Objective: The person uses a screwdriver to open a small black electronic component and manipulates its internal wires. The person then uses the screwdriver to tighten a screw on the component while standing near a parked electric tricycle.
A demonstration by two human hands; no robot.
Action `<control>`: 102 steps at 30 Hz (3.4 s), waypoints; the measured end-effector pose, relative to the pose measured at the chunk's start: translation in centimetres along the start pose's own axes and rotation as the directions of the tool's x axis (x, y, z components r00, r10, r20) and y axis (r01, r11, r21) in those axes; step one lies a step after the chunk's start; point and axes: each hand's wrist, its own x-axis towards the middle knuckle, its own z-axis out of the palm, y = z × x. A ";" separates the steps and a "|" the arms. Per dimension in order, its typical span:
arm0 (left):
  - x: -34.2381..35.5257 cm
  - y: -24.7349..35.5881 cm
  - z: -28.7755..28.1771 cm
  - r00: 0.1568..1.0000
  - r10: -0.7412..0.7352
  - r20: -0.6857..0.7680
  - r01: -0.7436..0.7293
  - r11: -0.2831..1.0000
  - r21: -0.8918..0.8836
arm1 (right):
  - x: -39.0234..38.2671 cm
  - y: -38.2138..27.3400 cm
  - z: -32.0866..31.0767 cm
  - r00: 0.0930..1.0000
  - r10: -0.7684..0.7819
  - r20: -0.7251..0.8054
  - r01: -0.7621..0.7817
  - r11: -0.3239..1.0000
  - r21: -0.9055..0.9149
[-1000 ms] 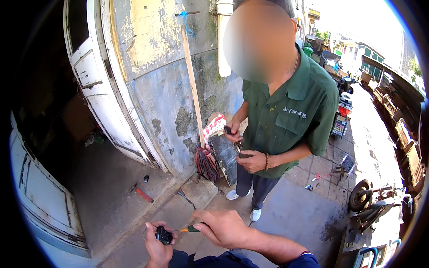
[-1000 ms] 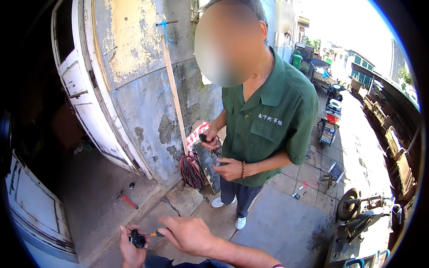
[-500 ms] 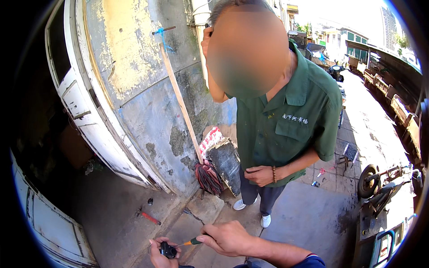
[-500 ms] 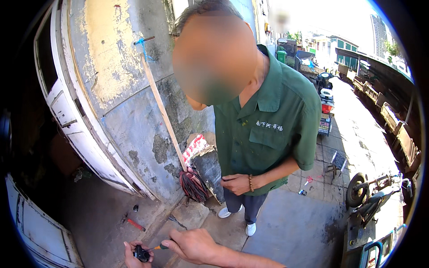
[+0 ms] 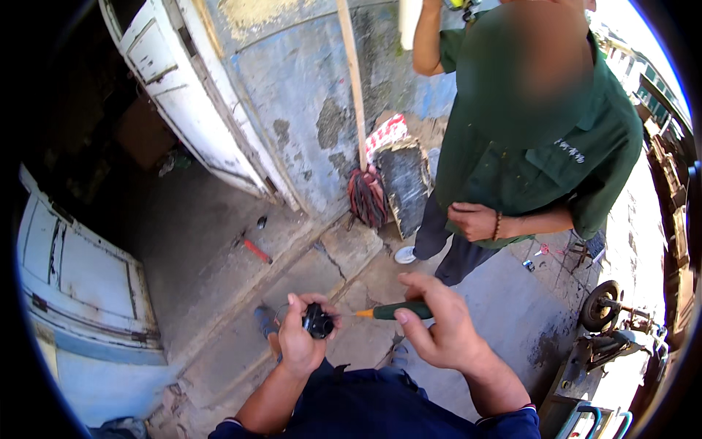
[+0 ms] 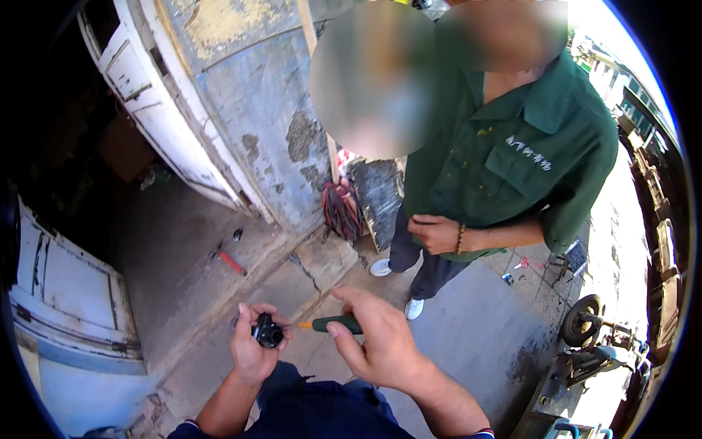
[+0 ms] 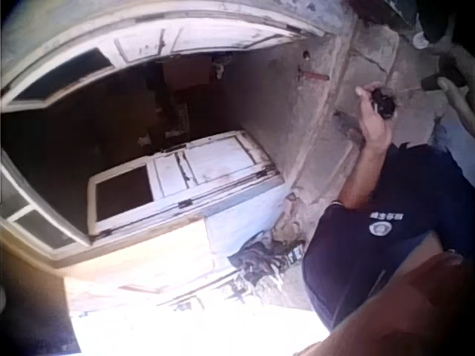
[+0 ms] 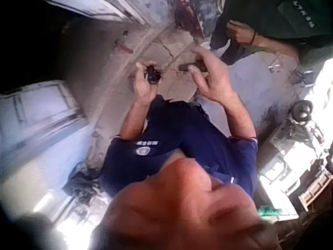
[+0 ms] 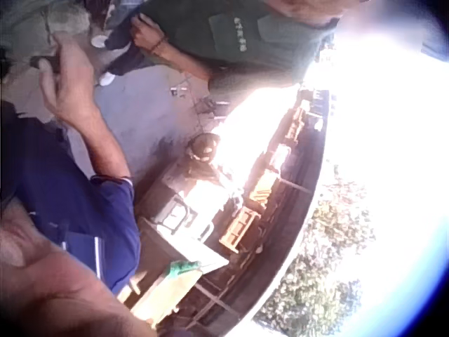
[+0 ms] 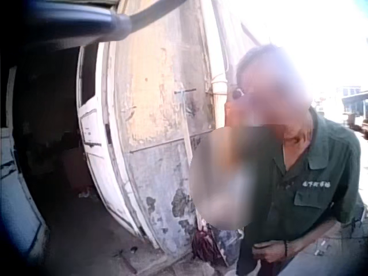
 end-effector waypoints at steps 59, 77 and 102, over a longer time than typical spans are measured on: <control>-1.0 1.8 1.6 0.985 0.011 0.173 0.006 0.996 -0.094 | 0.0 -3.2 0.0 0.898 -0.438 0.049 0.424 0.888 0.180; -2.4 1.3 0.4 0.988 -0.035 0.148 0.042 0.998 -0.041 | -1.4 -3.9 1.2 0.961 -0.274 -0.034 0.275 0.959 0.067; -2.6 1.7 0.1 0.991 -0.037 0.127 0.045 0.997 -0.062 | -1.6 -5.7 0.0 0.964 -0.244 0.104 0.250 0.967 -0.053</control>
